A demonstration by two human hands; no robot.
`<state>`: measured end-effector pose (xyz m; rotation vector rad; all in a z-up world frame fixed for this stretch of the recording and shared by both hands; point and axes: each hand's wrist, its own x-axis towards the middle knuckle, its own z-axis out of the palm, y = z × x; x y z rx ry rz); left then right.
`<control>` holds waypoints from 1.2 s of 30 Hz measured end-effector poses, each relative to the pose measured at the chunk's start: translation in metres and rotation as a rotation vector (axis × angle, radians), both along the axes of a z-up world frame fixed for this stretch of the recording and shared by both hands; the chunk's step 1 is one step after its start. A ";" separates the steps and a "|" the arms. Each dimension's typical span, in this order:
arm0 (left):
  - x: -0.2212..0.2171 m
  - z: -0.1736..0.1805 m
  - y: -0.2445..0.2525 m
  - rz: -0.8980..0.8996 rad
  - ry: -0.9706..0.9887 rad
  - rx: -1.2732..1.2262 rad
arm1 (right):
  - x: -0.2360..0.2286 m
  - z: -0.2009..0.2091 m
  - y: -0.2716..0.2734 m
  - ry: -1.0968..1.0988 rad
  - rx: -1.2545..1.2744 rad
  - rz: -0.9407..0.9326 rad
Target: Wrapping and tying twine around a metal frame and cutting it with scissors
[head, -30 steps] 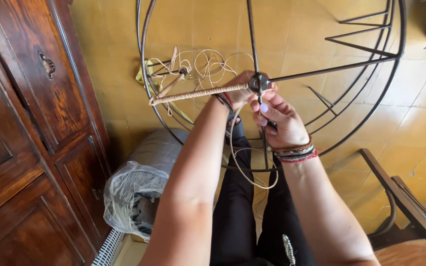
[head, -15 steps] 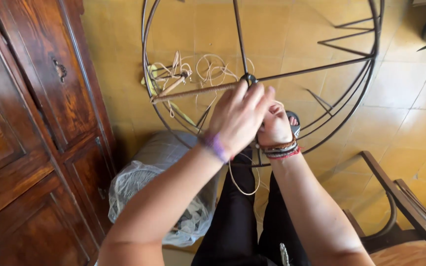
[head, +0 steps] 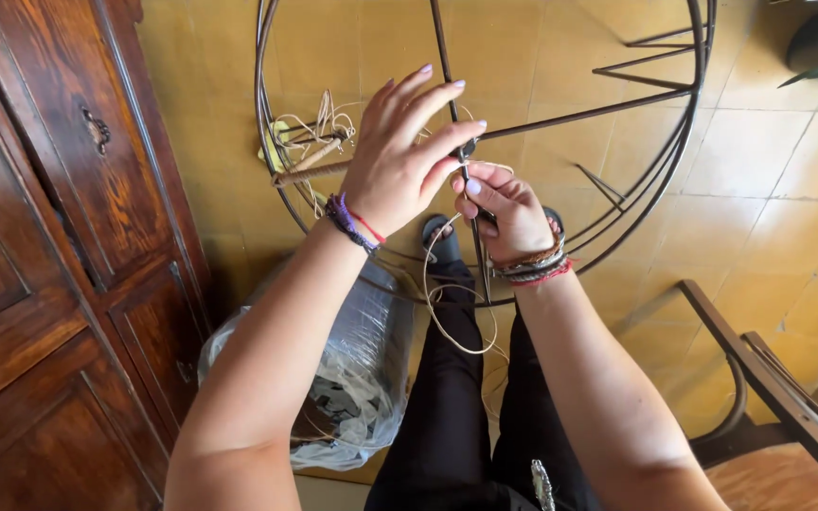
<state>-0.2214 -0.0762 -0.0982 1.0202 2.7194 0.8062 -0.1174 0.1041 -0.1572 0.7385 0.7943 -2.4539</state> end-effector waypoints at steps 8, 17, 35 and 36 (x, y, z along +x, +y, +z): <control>0.077 -0.014 0.015 0.528 -0.210 0.372 | -0.004 0.017 -0.004 -0.035 0.152 -0.036; 0.043 -0.026 0.022 0.450 -0.730 0.802 | -0.011 0.029 -0.008 -0.074 0.338 0.020; 0.045 0.023 0.026 0.682 -0.459 0.327 | 0.000 0.015 -0.009 -0.054 0.434 -0.021; 0.046 0.025 0.026 0.666 -0.546 0.349 | 0.003 0.015 -0.010 -0.059 0.433 -0.028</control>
